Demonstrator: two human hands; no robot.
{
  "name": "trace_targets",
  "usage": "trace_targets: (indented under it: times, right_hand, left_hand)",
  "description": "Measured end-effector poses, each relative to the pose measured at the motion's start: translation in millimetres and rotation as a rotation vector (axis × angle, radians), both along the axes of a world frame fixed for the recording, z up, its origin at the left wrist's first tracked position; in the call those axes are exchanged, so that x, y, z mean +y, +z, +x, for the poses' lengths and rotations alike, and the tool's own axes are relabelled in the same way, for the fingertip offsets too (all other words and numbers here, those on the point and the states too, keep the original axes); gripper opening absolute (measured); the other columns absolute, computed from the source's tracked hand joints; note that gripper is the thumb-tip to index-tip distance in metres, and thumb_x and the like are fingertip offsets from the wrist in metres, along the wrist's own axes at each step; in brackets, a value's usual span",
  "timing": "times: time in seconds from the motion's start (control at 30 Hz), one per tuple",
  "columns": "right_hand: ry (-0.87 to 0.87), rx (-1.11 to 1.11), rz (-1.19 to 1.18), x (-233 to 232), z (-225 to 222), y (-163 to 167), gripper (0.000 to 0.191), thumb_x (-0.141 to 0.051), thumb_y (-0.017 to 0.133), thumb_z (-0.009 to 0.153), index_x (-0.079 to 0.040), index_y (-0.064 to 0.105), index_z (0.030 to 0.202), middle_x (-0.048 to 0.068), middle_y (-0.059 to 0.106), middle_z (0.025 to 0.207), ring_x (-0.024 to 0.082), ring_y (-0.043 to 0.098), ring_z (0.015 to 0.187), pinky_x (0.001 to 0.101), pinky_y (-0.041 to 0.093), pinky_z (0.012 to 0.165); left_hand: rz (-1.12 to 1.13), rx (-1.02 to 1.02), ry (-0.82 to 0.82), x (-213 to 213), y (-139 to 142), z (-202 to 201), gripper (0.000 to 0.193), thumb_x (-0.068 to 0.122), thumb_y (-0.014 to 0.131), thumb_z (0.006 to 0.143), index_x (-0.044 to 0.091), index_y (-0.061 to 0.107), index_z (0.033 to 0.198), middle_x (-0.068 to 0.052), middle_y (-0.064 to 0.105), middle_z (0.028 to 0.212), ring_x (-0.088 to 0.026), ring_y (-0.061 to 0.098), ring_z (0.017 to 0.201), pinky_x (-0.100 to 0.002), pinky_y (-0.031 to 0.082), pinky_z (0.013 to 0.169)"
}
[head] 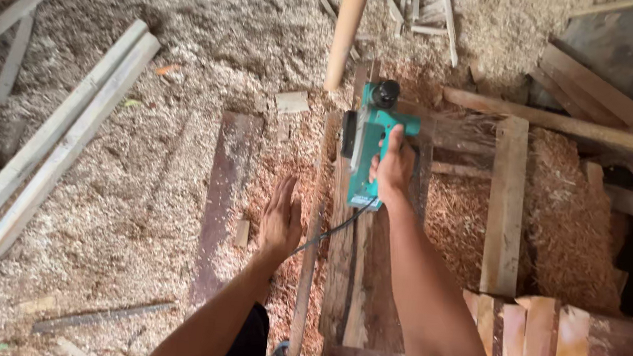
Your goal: The person positions a long wooden plank on a workbench and uses a circular saw to cut it. After cutting, the person uses a hand saw to split the plank further. The person then plugs in an electric planer and smooths the surface of the plank.
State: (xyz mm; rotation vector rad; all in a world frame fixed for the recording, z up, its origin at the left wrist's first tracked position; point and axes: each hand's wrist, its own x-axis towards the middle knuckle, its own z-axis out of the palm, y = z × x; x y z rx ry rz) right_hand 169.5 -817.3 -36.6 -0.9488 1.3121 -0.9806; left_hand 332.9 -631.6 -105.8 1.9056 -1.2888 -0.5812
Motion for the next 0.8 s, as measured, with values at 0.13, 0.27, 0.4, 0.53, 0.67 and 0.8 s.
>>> trace_targets:
  times: [0.13,0.27,0.4,0.53,0.67,0.8]
  right_hand:
    - [-0.023,0.0,0.065,-7,3,7,0.068,-0.069,0.041,0.1,-0.004,0.061,0.104,-0.001,0.042,0.053,0.012,0.036,0.038,0.0318,0.032,0.035]
    - [-0.002,-0.09,0.07,68,-23,7,0.065,-0.069,0.048,0.095,-0.006,0.062,0.102,0.003,0.046,0.053,0.014,0.04,0.037,0.0319,0.033,0.035]
    - [-0.041,0.002,0.109,225,-78,-9,0.062,-0.067,0.047,0.097,-0.007,0.062,0.096,0.004,0.051,0.055,0.014,0.045,0.038,0.0316,0.035,0.035]
    - [-0.013,0.098,0.047,377,-124,-24,0.054,-0.053,0.039,0.105,-0.006,0.059,0.087,0.004,0.053,0.052,0.014,0.045,0.035,0.0299,0.035,0.033]
    - [-0.031,0.043,0.066,475,-152,-29,0.049,-0.045,0.037,0.107,-0.006,0.057,0.083,0.004,0.052,0.051,0.013,0.045,0.035,0.0298,0.036,0.033]
    - [-0.026,0.066,0.068,493,-158,-37,0.046,-0.044,0.038,0.106,-0.007,0.056,0.085,0.004,0.052,0.052,0.013,0.045,0.036,0.0291,0.035,0.034]
  left_hand:
    - [-0.002,-0.033,0.014,8,8,6,0.059,0.04,0.03,0.107,0.009,0.036,0.158,-0.015,0.039,0.163,-0.035,0.037,0.15,-0.054,0.031,0.121]
    - [0.028,-0.001,-0.033,12,26,3,0.06,0.038,0.033,0.104,0.012,0.036,0.158,-0.015,0.034,0.166,-0.034,0.034,0.151,-0.054,0.028,0.12]
    - [0.182,0.015,-0.107,3,38,-24,0.058,0.04,0.036,0.103,0.024,0.036,0.159,-0.001,0.032,0.168,-0.023,0.033,0.154,-0.051,0.024,0.126]
    - [0.2,-0.08,-0.332,-2,47,-66,0.057,0.044,0.036,0.108,0.024,0.026,0.161,0.0,0.02,0.172,-0.024,0.017,0.158,-0.061,0.012,0.125]
    - [0.22,-0.175,-0.471,3,52,-97,0.064,0.034,0.049,0.102,0.038,0.03,0.163,-0.002,0.013,0.173,-0.033,0.009,0.158,-0.06,0.009,0.127]
    - [0.423,-0.318,-0.567,3,55,-98,0.072,0.03,0.05,0.1,0.037,0.016,0.162,0.002,0.001,0.172,-0.032,0.0,0.157,-0.062,0.003,0.124]
